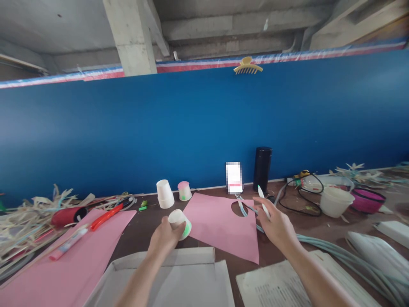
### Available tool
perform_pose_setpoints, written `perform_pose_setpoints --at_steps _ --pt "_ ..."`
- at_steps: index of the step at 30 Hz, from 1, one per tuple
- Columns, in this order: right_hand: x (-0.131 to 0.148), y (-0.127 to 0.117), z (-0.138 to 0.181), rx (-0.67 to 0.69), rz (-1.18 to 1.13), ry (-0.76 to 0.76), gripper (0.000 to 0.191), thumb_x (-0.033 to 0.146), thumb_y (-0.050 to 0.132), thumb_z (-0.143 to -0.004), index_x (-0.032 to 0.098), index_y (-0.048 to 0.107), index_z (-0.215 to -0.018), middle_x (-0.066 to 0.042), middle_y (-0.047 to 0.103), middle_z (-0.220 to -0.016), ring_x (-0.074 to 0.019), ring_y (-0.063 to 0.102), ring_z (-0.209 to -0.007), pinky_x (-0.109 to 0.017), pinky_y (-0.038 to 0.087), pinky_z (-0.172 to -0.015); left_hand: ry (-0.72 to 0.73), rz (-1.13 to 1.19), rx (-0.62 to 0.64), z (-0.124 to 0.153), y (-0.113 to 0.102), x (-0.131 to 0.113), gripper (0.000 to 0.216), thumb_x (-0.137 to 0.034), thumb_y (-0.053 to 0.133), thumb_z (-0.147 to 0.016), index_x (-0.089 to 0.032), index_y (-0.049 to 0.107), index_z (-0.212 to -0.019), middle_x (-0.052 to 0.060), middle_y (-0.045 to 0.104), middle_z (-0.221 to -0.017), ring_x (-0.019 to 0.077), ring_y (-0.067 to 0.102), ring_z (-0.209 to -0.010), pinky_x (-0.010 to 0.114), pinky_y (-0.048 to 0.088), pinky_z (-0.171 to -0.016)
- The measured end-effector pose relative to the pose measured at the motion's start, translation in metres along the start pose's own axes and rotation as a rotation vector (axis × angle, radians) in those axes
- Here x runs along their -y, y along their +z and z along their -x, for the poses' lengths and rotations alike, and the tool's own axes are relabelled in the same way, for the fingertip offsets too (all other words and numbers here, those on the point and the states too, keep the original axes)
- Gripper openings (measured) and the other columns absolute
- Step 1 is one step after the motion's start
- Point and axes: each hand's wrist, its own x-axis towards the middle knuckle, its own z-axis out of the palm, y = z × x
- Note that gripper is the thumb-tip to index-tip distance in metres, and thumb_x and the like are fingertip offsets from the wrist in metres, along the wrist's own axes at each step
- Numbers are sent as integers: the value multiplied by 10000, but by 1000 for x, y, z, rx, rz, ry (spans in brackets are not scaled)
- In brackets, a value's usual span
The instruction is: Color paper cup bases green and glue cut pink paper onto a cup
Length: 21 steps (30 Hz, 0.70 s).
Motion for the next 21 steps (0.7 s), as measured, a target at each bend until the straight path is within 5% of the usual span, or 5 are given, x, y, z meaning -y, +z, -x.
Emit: perform_pose_setpoints --at_steps 4,11,17,21 --pt "-7 2 -2 133 329 24 406 339 370 -845 368 530 -1218 -63 720 -922 -299 671 -771 -327 405 -530 35 44 -1 2 -1 -1 458 -616 447 -736 -197 458 -922 123 641 -946 300 614 -875 331 430 -639" --pt "-2 6 5 193 302 -192 531 216 318 -854 391 364 -1354 -35 710 -949 -255 668 -806 -304 407 -605 388 392 194 -3 0 -25 539 -608 480 -751 -222 504 -1126 53 637 -1096 235 585 -1001 291 452 -796" --pt "2 9 6 199 320 -137 533 275 300 -892 271 249 -1422 -71 721 -862 -271 672 -772 -318 400 -648 310 475 307 -21 19 -30 643 -623 528 -709 -227 500 -1215 64 629 -1137 258 585 -1007 335 457 -834" --pt "5 8 5 188 330 -64 567 308 294 -903 137 201 -1435 -130 716 -897 -287 669 -812 -340 391 -713 272 440 262 -23 21 -25 676 -638 501 -705 -173 533 -1195 101 632 -1138 301 555 -1065 375 418 -889"
